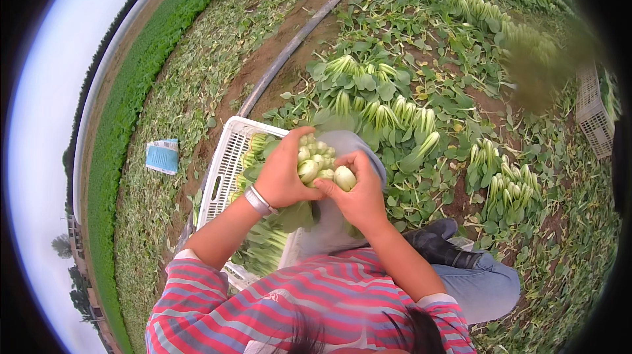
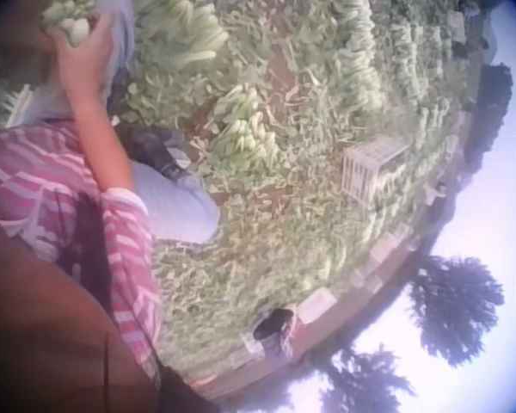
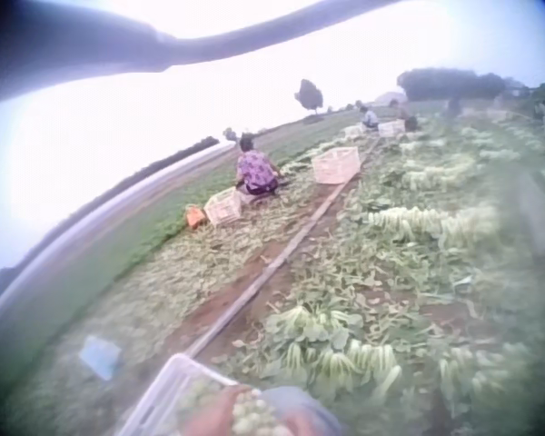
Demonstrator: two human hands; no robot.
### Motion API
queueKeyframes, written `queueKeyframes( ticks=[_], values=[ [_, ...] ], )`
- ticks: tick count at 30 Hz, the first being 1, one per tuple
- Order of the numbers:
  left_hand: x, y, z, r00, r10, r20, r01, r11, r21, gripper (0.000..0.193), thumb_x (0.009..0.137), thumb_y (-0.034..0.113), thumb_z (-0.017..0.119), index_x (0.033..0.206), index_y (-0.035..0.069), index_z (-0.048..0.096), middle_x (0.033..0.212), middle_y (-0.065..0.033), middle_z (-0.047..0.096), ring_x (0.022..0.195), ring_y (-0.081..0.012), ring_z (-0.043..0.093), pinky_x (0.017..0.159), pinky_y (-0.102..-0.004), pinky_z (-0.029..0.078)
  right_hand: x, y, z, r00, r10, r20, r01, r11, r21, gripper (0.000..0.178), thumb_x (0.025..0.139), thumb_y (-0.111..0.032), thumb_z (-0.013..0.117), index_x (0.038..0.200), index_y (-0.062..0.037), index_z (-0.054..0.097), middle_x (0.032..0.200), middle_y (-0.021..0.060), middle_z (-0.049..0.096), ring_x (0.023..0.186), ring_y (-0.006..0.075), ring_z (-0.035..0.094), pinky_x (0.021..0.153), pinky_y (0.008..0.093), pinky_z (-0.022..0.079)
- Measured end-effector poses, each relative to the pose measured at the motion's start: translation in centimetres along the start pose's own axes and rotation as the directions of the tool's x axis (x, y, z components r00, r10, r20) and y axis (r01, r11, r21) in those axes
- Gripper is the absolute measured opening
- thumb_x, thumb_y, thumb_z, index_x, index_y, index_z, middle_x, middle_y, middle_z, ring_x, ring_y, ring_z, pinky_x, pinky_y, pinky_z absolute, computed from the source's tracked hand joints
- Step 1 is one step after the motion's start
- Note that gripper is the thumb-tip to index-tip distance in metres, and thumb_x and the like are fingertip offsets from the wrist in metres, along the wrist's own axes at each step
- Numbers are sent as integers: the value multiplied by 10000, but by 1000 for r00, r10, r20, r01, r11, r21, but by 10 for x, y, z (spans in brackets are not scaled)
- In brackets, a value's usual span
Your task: The person sits on the ground in a field and sorts small green vegetables by hand. They pick up bunches from the ground, separate them, and place them into a white plastic basket.
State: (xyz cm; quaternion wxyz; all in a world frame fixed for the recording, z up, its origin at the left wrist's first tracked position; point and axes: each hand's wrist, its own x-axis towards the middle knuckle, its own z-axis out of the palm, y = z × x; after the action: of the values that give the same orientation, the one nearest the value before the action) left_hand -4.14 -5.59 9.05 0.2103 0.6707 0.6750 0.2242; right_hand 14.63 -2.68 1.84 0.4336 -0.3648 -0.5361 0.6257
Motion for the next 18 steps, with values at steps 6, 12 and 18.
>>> queueKeyframes(
  ticks=[6, 12, 18],
  values=[
    [16, 7, -14, 986, -26, 167, 27, 1000, -7, 1010, 617, 249, 951, 1460, 68, 425, 1213, -144, 689, 1128, -298, 689, 1021, -401, 531, -20, 2, -18, 855, 451, 258, -504, 604, 617, 413, 880, -73, 817, 1185, -85, 539, 1031, 36, 614, 913, 153, 592, 718, 285, 515],
    [23, -4, -18, 961, 45, 274, -42, 999, -17, 1012, 620, 227, 948, 1467, 74, 415, 1199, -140, 698, 1113, -265, 694, 1014, -388, 541, -28, 10, -35, 983, 173, 58, -168, 982, -83, 475, 854, -164, 891, 1223, 13, 649, 1042, 49, 699, 882, 110, 649, 781, 279, 534],
    [34, -2, -23, 925, 112, 364, -75, 990, -116, 1063, 618, 229, 960, 1491, 79, 373, 1231, -137, 681, 1140, -264, 675, 1039, -389, 524, -27, 11, -16, 960, 265, 88, -272, 810, 519, 410, 885, -71, 819, 1223, 5, 601, 1094, 82, 709, 955, 138, 686, 826, 275, 564]
  ],
)
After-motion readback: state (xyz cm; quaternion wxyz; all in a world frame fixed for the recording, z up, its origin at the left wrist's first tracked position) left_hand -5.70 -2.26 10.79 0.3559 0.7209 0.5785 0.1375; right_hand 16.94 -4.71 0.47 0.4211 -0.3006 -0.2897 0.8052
